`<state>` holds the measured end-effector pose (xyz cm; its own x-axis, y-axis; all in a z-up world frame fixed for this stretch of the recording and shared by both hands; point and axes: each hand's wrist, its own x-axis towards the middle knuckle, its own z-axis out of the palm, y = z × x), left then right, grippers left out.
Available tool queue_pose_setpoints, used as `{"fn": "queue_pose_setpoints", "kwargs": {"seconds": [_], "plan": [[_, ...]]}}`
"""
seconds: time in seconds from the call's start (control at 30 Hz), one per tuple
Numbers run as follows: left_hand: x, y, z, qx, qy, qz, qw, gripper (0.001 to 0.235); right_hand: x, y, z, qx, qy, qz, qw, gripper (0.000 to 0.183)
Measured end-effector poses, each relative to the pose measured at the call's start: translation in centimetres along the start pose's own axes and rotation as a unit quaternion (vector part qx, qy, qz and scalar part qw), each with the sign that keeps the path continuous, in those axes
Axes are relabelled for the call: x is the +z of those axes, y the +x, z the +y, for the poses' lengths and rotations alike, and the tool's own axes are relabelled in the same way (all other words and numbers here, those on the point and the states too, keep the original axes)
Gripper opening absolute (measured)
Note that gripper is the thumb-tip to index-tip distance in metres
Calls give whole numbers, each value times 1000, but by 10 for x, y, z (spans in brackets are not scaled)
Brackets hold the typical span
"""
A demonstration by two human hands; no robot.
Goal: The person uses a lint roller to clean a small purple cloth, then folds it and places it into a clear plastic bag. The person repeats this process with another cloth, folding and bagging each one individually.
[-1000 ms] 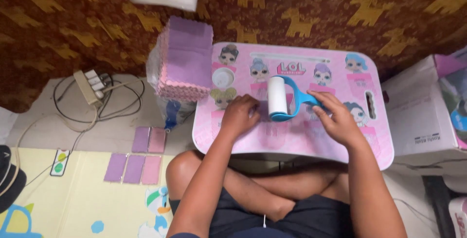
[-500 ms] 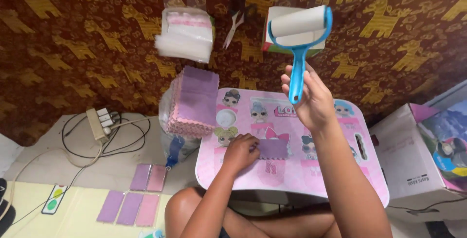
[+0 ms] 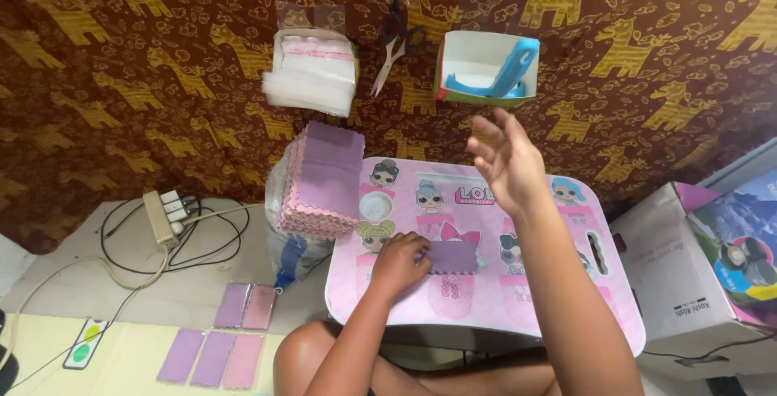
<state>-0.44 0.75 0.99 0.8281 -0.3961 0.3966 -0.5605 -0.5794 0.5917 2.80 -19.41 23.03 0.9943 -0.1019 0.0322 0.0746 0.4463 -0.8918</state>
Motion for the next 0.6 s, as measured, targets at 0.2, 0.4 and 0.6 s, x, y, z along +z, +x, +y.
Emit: {"fn": "queue_pose_setpoints", "kwargs": {"seconds": [0.2, 0.4, 0.6], "plan": [[-7, 2, 5, 1, -15, -2, 1000, 18, -69, -51, 50, 14, -333, 81, 939, 55], [-3, -1, 6, 32, -12, 46, 998, 22, -224, -79, 142, -83, -660, 131, 735, 49], [-34, 18, 9, 133, 0, 157, 979, 20, -205, -94, 145, -189, -710, 103, 671, 32]]}}
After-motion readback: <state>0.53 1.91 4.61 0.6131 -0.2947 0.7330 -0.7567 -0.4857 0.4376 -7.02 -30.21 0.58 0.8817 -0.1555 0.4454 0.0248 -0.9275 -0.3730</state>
